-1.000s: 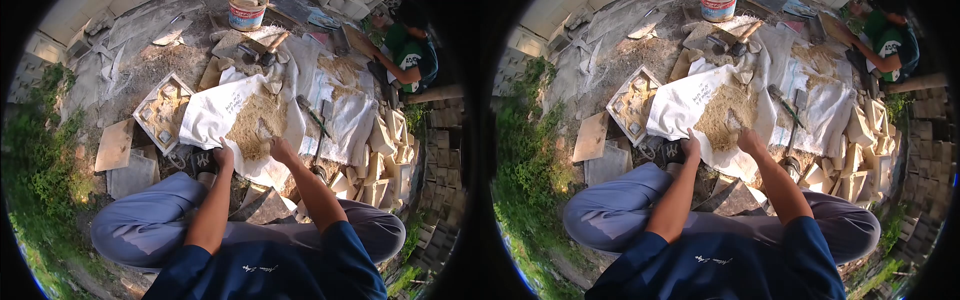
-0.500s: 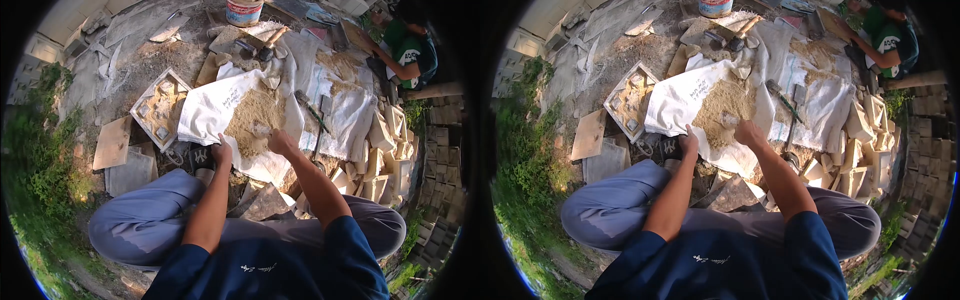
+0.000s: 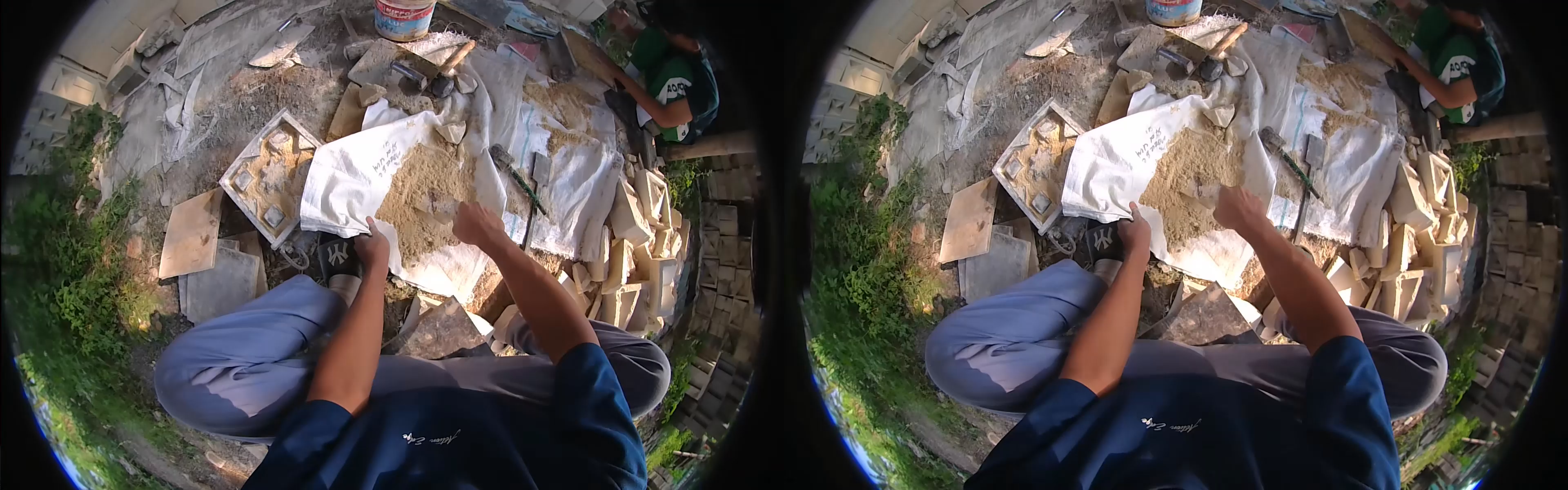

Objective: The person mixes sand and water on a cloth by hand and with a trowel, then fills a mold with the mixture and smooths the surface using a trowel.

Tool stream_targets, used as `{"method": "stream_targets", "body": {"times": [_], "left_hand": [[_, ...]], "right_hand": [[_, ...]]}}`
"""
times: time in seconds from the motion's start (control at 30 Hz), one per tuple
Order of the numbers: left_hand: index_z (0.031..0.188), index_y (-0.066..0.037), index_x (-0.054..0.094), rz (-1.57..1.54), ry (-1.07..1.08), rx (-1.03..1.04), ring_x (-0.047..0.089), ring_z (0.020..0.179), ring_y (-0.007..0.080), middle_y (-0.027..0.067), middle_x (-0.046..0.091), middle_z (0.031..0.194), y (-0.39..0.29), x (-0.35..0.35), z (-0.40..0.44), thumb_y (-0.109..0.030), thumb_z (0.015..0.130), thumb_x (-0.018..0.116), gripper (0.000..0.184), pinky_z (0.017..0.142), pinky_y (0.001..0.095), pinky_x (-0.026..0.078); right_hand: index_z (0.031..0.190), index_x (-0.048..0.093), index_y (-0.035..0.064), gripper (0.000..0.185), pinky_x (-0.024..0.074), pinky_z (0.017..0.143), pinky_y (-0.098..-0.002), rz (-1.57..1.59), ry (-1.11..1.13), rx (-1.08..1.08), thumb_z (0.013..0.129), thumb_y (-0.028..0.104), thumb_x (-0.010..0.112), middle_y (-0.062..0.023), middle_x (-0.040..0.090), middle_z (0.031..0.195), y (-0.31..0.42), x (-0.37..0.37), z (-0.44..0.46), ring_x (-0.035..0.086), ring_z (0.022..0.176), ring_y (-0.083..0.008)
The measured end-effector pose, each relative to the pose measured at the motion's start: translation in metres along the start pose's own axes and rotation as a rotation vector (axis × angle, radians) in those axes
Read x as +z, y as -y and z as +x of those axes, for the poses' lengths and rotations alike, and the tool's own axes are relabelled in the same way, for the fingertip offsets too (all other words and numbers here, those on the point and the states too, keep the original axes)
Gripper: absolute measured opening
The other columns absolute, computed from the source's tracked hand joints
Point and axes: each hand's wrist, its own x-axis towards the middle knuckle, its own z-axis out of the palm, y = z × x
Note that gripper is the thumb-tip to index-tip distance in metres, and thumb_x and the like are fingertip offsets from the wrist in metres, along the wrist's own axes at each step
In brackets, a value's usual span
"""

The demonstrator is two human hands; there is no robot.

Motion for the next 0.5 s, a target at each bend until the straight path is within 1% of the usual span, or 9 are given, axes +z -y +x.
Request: {"method": "stream_targets", "body": {"times": [0.07, 0.13, 0.23, 0.27, 0.3, 0.37, 0.43, 0.47, 0.5], "left_hand": [[0.115, 0.011, 0.065, -0.044, -0.015, 0.035, 0.062, 0.112, 0.0487, 0.0349, 0.067, 0.114, 0.005, 0.005, 0.004, -0.056, 0.101, 0.049, 0.071, 0.094, 0.0499, 0.049], [0.116, 0.010, 0.066, -0.087, -0.034, 0.058, 0.063, 0.112, 0.0481, 0.0340, 0.067, 0.115, 0.000, 0.001, 0.001, -0.055, 0.101, 0.050, 0.068, 0.095, 0.0496, 0.049], [0.114, 0.009, 0.068, 0.081, 0.039, -0.093, 0.063, 0.111, 0.0470, 0.0328, 0.068, 0.115, -0.009, -0.001, -0.005, -0.051, 0.101, 0.053, 0.064, 0.094, 0.0494, 0.049], [0.110, 0.011, 0.068, -0.010, -0.076, 0.078, 0.064, 0.108, 0.0484, 0.0334, 0.068, 0.109, 0.001, 0.007, -0.003, -0.050, 0.102, 0.052, 0.063, 0.091, 0.0508, 0.050], [0.106, 0.012, 0.068, -0.097, -0.187, 0.248, 0.065, 0.104, 0.0497, 0.0341, 0.069, 0.104, 0.009, 0.012, 0.001, -0.048, 0.103, 0.051, 0.063, 0.089, 0.0522, 0.051], [0.107, 0.010, 0.069, -0.083, -0.197, 0.191, 0.066, 0.100, 0.0498, 0.0333, 0.070, 0.102, 0.015, 0.012, 0.005, -0.049, 0.102, 0.051, 0.062, 0.085, 0.0520, 0.052], [0.106, 0.008, 0.070, 0.040, -0.087, 0.042, 0.067, 0.097, 0.0494, 0.0317, 0.071, 0.100, 0.004, 0.006, 0.004, -0.050, 0.102, 0.052, 0.061, 0.082, 0.0519, 0.053], [0.098, 0.013, 0.070, -0.004, -0.139, 0.007, 0.066, 0.099, 0.0498, 0.0363, 0.068, 0.100, -0.004, 0.005, -0.002, -0.054, 0.101, 0.051, 0.070, 0.087, 0.0528, 0.050], [0.098, 0.013, 0.070, -0.010, -0.137, 0.014, 0.066, 0.099, 0.0498, 0.0363, 0.068, 0.100, 0.000, 0.009, 0.000, -0.054, 0.101, 0.051, 0.070, 0.087, 0.0528, 0.050]], "right_hand": [[0.098, 0.068, -0.0029, 0.026, 0.0555, 0.079, -0.0510, -0.062, 0.042, -0.004, 0.093, 0.020, 0.056, -0.0285, 0.071, 0.093, 0.008, -0.013, 0.001, 0.071, 0.090, -0.0452], [0.096, 0.069, -0.0032, 0.028, 0.0551, 0.079, -0.0525, 0.117, -0.064, -0.020, 0.094, 0.021, 0.055, -0.0285, 0.071, 0.092, 0.017, -0.007, 0.006, 0.071, 0.090, -0.0459], [0.101, 0.066, -0.0083, 0.029, 0.0559, 0.080, -0.0519, 0.179, -0.167, 0.008, 0.089, 0.014, 0.053, -0.0319, 0.069, 0.093, 0.044, 0.025, 0.012, 0.071, 0.089, -0.0450], [0.103, 0.066, -0.0080, 0.032, 0.0541, 0.087, -0.0540, 0.273, -0.074, 0.067, 0.093, 0.018, 0.050, -0.0349, 0.068, 0.099, 0.032, 0.055, 0.026, 0.069, 0.097, -0.0486], [0.107, 0.066, -0.0070, 0.035, 0.0523, 0.091, -0.0548, 0.297, -0.109, 0.075, 0.095, 0.021, 0.050, -0.0361, 0.068, 0.105, 0.029, 0.066, 0.017, 0.067, 0.104, -0.0490], [0.111, 0.067, -0.0050, 0.035, 0.0513, 0.094, -0.0550, 0.301, -0.087, 0.131, 0.095, 0.023, 0.052, -0.0349, 0.068, 0.107, 0.013, 0.073, 0.001, 0.067, 0.106, -0.0488], [0.111, 0.067, -0.0053, 0.037, 0.0516, 0.093, -0.0544, 0.230, -0.035, 0.142, 0.095, 0.026, 0.054, -0.0345, 0.068, 0.107, -0.018, 0.065, -0.003, 0.067, 0.107, -0.0484], [0.112, 0.067, -0.0055, 0.039, 0.0520, 0.093, -0.0539, 0.168, 0.009, 0.147, 0.095, 0.028, 0.056, -0.0340, 0.069, 0.108, -0.029, 0.060, 0.000, 0.067, 0.108, -0.0479], [0.112, 0.067, -0.0055, 0.039, 0.0520, 0.093, -0.0539, 0.167, -0.001, 0.147, 0.095, 0.028, 0.056, -0.0340, 0.069, 0.108, -0.031, 0.048, 0.001, 0.067, 0.108, -0.0479]]}}
